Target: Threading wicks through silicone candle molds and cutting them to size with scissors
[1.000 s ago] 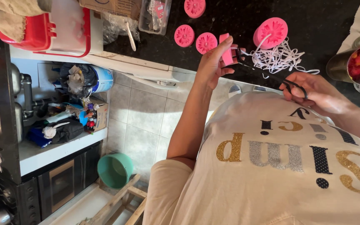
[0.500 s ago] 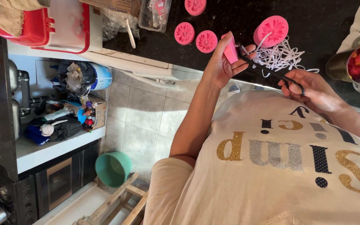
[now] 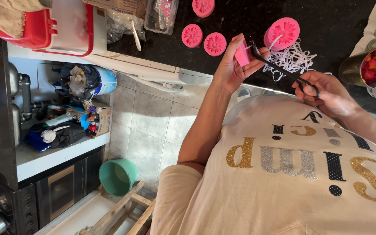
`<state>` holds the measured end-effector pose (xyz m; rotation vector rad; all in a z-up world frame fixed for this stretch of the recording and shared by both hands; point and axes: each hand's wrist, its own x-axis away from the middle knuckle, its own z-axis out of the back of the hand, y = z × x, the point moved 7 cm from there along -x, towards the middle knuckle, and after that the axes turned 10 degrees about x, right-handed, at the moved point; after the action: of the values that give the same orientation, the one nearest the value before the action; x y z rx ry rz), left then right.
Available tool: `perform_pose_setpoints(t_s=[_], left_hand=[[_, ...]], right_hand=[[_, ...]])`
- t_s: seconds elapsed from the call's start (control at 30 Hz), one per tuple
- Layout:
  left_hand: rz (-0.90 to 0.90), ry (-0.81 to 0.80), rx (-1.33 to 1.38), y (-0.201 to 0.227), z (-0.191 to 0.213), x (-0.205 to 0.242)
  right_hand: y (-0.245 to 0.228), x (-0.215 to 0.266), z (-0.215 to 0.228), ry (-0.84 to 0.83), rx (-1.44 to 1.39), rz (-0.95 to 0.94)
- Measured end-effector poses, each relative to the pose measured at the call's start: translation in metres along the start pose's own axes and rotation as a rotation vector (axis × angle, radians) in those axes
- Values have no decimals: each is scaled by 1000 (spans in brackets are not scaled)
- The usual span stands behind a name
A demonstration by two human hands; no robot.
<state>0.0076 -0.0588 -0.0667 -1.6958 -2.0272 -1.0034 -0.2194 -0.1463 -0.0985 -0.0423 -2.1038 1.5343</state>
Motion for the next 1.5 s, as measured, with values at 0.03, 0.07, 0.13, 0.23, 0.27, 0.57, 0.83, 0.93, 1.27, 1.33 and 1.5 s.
perform_pose_setpoints(t_s=[0.03,0.07,0.13,0.23,0.27,0.57,0.83,0.93,1.27,1.33,1.5], left_hand=[[0,0,0,0,0,1],[-5,-5,1,0,-1,1],[-10,-11,2,1,-1,1],[-3,3,1,0,0,0],[-1,16,-5,0,1,1],[2,8,11,0,2,-1],[18,7,2,-3,10,-11],[40,-42,56,-6,14,-15],[-136,23,-158,11,-15,15],[-137,56,-197,12,-17,17],[-156,40,-270,14,-17,15]], right_hand=[[2,0,1,0,0,0],[4,0,3,12,5,-11],[10,0,7,24,10,-21],[18,1,10,31,-4,-34],[18,1,11,47,-18,-29],[8,4,8,146,113,-97],[-3,10,5,20,66,-30],[-23,13,-5,-122,-59,213],[-12,3,47,700,1161,468],[10,-8,60,729,1298,427],[37,-28,72,773,1420,298]])
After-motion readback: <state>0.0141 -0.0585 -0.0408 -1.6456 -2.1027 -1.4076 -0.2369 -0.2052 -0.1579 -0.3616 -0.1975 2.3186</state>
